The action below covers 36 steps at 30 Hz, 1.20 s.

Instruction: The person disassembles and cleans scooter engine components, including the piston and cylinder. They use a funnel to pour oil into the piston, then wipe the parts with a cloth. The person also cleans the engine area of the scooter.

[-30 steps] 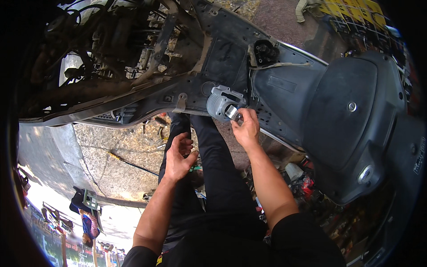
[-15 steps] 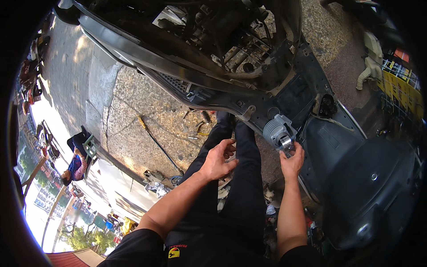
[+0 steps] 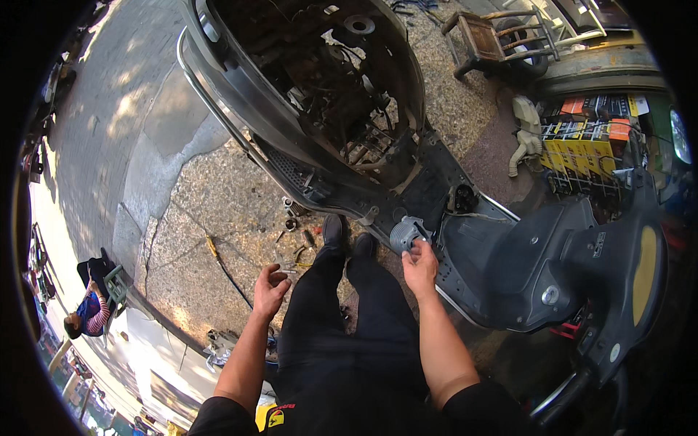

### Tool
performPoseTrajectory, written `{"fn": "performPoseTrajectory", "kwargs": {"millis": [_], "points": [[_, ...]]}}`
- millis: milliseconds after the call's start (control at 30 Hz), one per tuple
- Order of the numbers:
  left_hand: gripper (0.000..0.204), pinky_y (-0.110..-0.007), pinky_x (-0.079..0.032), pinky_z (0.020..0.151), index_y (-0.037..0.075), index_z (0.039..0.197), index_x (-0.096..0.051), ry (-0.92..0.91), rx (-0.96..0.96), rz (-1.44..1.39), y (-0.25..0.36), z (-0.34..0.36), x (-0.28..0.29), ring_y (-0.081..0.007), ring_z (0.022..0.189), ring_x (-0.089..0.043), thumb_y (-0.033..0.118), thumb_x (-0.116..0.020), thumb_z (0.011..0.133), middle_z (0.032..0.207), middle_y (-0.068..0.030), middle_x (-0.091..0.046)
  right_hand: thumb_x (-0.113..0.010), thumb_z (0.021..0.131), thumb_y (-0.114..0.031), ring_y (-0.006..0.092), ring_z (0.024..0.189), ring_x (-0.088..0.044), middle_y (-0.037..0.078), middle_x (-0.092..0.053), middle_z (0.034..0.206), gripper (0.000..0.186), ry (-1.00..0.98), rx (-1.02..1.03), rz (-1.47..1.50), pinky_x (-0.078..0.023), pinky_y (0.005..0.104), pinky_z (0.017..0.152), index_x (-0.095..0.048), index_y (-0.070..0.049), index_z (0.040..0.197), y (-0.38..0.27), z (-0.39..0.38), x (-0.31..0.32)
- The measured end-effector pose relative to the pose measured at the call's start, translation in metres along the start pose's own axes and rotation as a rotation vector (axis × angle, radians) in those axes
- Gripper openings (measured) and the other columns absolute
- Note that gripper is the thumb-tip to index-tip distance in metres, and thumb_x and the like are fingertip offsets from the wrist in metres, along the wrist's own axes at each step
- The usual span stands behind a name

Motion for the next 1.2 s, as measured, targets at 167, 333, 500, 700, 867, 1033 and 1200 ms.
{"fn": "performPoseTrajectory", "kwargs": {"millis": [167,333,500,700,867,1033,1200], "points": [[0.057,-0.027,-0.048,0.059,-0.004,0.131,-0.045,0.250,0.142,-0.154,-0.072,-0.069,0.085,-0.0148,0.076,-0.060,0.008,-0.066,0.079,0.096,-0.0120,-0.065,-0.070,0.086,-0.014,0.0127,0.074,-0.062,0.005,-0.063,0.080,0.043,-0.347,0.033,-0.067,-0.049,0.0279,0.064,-0.056,0.002,0.123,-0.032,-0.017,-0.039],[0.056,-0.027,-0.046,0.053,-0.004,0.129,-0.042,0.413,0.256,-0.310,-0.163,-0.170,0.128,-0.0146,0.070,-0.058,0.005,-0.066,0.079,0.090,-0.0103,-0.061,-0.070,0.087,-0.022,0.0171,0.073,-0.064,0.012,-0.068,0.089,0.040,-0.428,-0.175,0.075,-0.050,0.0318,0.058,-0.059,0.000,0.119,-0.031,-0.039,-0.033],[0.054,-0.028,-0.047,0.052,-0.006,0.125,-0.051,0.623,0.360,-0.006,-0.237,-0.258,0.153,-0.0150,0.067,-0.060,0.008,-0.069,0.076,0.098,-0.0130,-0.064,-0.065,0.090,-0.018,0.0132,0.064,-0.060,0.009,-0.063,0.092,0.036,-0.531,-0.136,-0.021,-0.047,0.0273,0.050,-0.057,0.001,0.119,-0.049,-0.074,-0.020],[0.056,-0.035,-0.052,0.082,-0.006,0.119,-0.058,0.756,0.431,-0.275,-0.274,-0.289,0.185,-0.0271,0.092,-0.068,0.019,-0.072,0.071,0.101,-0.0195,-0.069,-0.067,0.089,-0.019,0.0153,0.065,-0.060,0.009,-0.064,0.092,0.038,-0.605,-0.125,-0.223,-0.049,0.0296,0.052,-0.057,-0.001,0.121,-0.069,-0.095,-0.026],[0.053,-0.025,-0.040,0.045,-0.007,0.128,-0.044,0.782,0.322,-0.542,-0.297,-0.248,0.238,-0.0132,0.059,-0.054,0.000,-0.064,0.079,0.084,-0.0104,-0.060,-0.067,0.088,-0.019,0.0164,0.066,-0.062,0.009,-0.065,0.088,0.032,-0.561,-0.115,-0.280,-0.049,0.0303,0.052,-0.061,-0.001,0.114,-0.108,-0.101,-0.059],[0.051,-0.028,-0.039,0.043,-0.004,0.127,-0.043,0.605,0.365,-0.987,-0.303,-0.199,0.326,-0.0149,0.056,-0.054,-0.002,-0.061,0.080,0.079,-0.0081,-0.057,-0.068,0.085,-0.021,0.0171,0.062,-0.063,0.011,-0.067,0.086,0.030,-0.478,-0.077,-0.356,-0.051,0.0316,0.054,-0.064,-0.001,0.106,-0.178,-0.121,-0.122],[0.049,-0.024,-0.036,0.043,-0.003,0.126,-0.041,0.667,0.255,-0.784,-0.250,-0.179,0.486,-0.0120,0.055,-0.049,-0.001,-0.059,0.081,0.080,-0.0074,-0.055,-0.070,0.083,-0.024,0.0196,0.068,-0.067,0.012,-0.069,0.087,0.036,-0.550,0.028,-0.297,-0.053,0.0347,0.059,-0.063,-0.001,0.110,-0.247,-0.152,-0.203]]}}
Point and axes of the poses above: each hand's wrist, its own z-axis towards the middle knuckle, its own x-axis out of the back of the hand, y = z × x, the point moved 9 cm from there along z, towards the middle knuckle
